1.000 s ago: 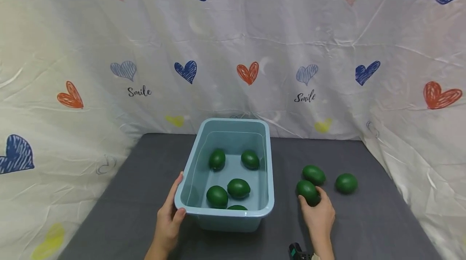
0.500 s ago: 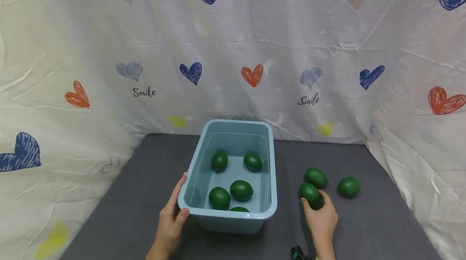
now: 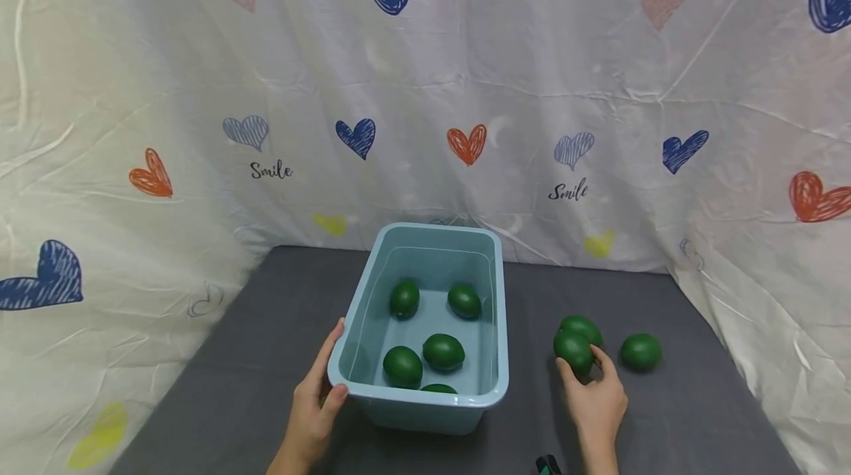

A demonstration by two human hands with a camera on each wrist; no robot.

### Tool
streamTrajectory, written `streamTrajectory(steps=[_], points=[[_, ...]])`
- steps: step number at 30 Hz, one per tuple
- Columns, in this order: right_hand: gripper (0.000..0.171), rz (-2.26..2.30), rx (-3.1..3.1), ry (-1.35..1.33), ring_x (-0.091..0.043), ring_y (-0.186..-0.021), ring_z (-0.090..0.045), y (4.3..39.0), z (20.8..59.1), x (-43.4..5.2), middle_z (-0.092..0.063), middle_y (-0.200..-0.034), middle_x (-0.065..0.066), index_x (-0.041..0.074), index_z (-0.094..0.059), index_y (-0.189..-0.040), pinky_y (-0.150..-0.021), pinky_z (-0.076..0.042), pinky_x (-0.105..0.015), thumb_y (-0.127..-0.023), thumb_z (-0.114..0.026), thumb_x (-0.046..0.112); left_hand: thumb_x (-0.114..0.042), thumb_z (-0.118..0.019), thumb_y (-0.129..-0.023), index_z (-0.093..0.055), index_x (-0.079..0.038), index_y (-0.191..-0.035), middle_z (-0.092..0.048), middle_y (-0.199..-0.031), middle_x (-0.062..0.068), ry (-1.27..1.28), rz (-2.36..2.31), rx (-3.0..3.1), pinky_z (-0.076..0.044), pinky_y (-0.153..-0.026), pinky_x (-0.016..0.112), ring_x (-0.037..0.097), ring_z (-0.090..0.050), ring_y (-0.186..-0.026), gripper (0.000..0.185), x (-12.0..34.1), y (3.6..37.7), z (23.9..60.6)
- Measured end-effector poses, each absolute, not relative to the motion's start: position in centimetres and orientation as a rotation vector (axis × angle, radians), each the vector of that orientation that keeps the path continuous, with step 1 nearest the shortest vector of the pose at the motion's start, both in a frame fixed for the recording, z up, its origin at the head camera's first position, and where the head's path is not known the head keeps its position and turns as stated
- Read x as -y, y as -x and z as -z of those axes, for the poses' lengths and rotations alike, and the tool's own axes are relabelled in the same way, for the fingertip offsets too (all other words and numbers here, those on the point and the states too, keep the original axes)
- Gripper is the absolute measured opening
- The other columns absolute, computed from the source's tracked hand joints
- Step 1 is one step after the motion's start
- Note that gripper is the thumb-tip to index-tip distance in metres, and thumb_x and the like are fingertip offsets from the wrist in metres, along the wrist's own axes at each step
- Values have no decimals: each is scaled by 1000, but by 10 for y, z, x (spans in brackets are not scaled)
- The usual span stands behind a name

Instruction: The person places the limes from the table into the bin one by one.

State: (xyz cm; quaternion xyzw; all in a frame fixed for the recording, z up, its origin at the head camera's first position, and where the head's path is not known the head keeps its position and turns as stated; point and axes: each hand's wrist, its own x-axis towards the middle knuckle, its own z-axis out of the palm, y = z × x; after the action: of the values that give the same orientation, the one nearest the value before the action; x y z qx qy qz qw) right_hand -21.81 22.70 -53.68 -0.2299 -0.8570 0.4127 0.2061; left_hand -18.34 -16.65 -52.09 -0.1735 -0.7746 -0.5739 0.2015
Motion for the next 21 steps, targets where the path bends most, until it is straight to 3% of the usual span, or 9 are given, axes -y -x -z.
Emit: streamTrajectory(steps=[4,7,11,17,21], points=[[69,-1147,2368,614,-18,-46,-48,216,530,-225,-67,-125,-33,-2,-59,-145,-51,-38,-31,-91,-85,33,-4,-59,-102,-27,-23,-170,-34,-173,3,482,1608,2159,-45,-107,18,11,-47,-146,77,167,183,521],[69,-1139,2363,607,-17,-44,-46,215,525,-224,-74,-102,-28,0,-60,-146,-51,-38,-32,-91,-85,34,-5,-59,-102,-28,-21,-170,-34,-172,5,495,1596,2148,-45,-107,18,12,-48,-146,77,166,183,523],[69,-1124,2362,594,-16,-43,-45,216,520,-224,-71,-74,-17,3,-61,-146,-52,-38,-32,-91,-86,35,-4,-59,-101,-28,-18,-170,-35,-172,10,517,1595,2122,-44,-107,17,12,-46,-147,76,165,184,525],[69,-1116,2358,574,-16,-41,-43,216,515,-223,-72,-80,-17,3,-61,-147,-48,-37,-32,-91,-86,35,-1,-59,-100,-29,-16,-169,-35,-171,14,539,1593,2097,-41,-110,16,12,-43,-151,78,165,186,526],[69,-1103,2357,560,-17,-41,-42,216,511,-222,-69,-75,-15,3,-61,-146,-48,-37,-33,-91,-86,35,-1,-59,-99,-29,-17,-169,-35,-172,11,536,1592,2099,-42,-110,16,12,-43,-150,78,165,186,525]])
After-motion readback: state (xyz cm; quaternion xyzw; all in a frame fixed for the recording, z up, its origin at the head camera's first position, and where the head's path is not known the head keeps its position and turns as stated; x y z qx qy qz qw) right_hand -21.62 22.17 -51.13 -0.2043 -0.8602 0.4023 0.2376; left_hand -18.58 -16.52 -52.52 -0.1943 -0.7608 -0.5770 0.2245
